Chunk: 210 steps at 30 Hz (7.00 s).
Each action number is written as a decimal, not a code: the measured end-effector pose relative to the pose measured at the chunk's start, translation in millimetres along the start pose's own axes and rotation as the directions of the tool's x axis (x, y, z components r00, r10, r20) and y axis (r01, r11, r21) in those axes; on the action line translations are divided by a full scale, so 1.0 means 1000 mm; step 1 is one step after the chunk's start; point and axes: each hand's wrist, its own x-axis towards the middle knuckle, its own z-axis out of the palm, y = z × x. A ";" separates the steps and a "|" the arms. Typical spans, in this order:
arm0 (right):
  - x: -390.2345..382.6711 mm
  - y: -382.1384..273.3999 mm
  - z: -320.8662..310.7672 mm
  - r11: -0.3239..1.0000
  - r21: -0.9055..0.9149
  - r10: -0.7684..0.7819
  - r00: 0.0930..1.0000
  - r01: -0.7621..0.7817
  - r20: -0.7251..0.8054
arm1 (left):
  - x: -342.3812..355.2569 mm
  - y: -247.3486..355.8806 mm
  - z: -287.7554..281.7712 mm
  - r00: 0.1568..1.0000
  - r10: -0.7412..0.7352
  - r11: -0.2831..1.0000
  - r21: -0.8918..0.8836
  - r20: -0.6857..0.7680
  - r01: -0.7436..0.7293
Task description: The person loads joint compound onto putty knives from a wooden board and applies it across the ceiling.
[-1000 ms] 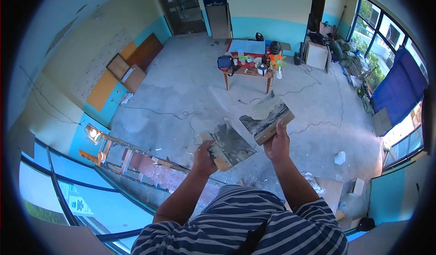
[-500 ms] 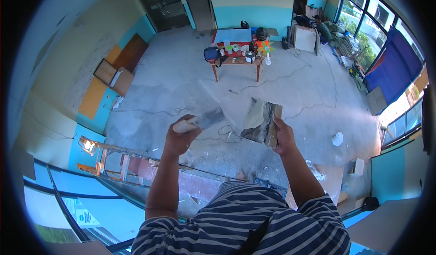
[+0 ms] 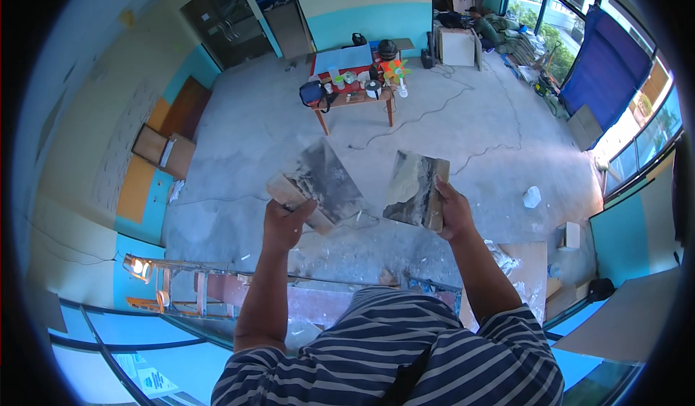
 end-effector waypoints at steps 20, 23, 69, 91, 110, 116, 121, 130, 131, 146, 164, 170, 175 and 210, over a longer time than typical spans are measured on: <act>-0.013 0.028 0.016 0.948 -0.019 -0.317 0.948 0.317 -0.019 | -0.026 -0.055 0.049 0.882 0.465 0.659 0.634 0.082 -0.406; -0.015 0.036 0.021 0.935 -0.084 -0.342 0.939 0.344 0.037 | -0.016 -0.087 0.054 0.990 -0.067 0.910 -0.414 -0.125 0.009; -0.023 0.048 -0.022 0.750 -0.412 -0.347 0.838 0.518 0.421 | 0.004 -0.032 0.037 0.917 -0.383 0.446 -0.847 0.110 0.289; 0.005 0.067 -0.029 0.942 0.294 0.052 0.936 -0.162 0.348 | 0.021 -0.020 0.047 0.989 -0.135 0.320 -0.943 0.054 0.095; -0.073 -0.016 -0.057 0.887 0.454 -0.269 0.897 0.088 0.352 | 0.060 0.550 -0.206 0.089 0.825 0.230 0.188 -0.558 -0.955; -0.075 -0.027 -0.074 0.901 0.404 -0.288 0.914 0.159 0.284 | -0.002 0.634 -0.112 0.386 0.643 0.084 -0.440 -0.661 -0.894; -0.084 -0.034 -0.080 0.907 0.366 -0.310 0.918 0.208 0.246 | -0.042 0.675 -0.109 0.396 0.691 0.192 -0.375 -0.605 -0.907; -0.101 -0.044 -0.090 0.897 0.351 -0.362 0.901 0.267 0.239 | -0.064 0.625 -0.125 0.180 0.651 -0.032 -0.264 -0.737 -0.964; -0.099 -0.044 -0.094 0.896 0.361 -0.356 0.903 0.257 0.241 | -0.048 0.622 -0.129 0.254 0.640 0.015 -0.319 -0.725 -0.948; -0.099 -0.044 -0.126 0.918 0.327 -0.249 0.968 0.224 0.036 | -0.010 0.635 -0.061 0.316 0.626 -0.038 -0.433 -0.713 -0.900; 0.005 -0.023 -0.054 0.949 0.253 0.019 0.832 -0.191 0.555 | -0.290 0.701 -0.109 -0.092 0.801 -0.091 0.030 -0.592 -0.995; 0.031 -0.010 -0.034 0.934 0.195 0.091 0.729 -0.298 0.678 | -0.385 0.719 -0.083 -0.299 0.754 -0.093 0.356 -0.585 -0.930; 0.051 -0.003 -0.036 0.913 0.181 0.097 0.625 -0.366 0.775 | -0.467 0.729 -0.070 -0.415 0.894 -0.131 0.785 -0.171 -0.605; -0.036 -0.011 -0.176 0.920 0.387 -0.111 0.990 0.071 0.083 | 0.141 0.603 -0.106 0.052 0.667 0.317 0.220 -0.743 -0.922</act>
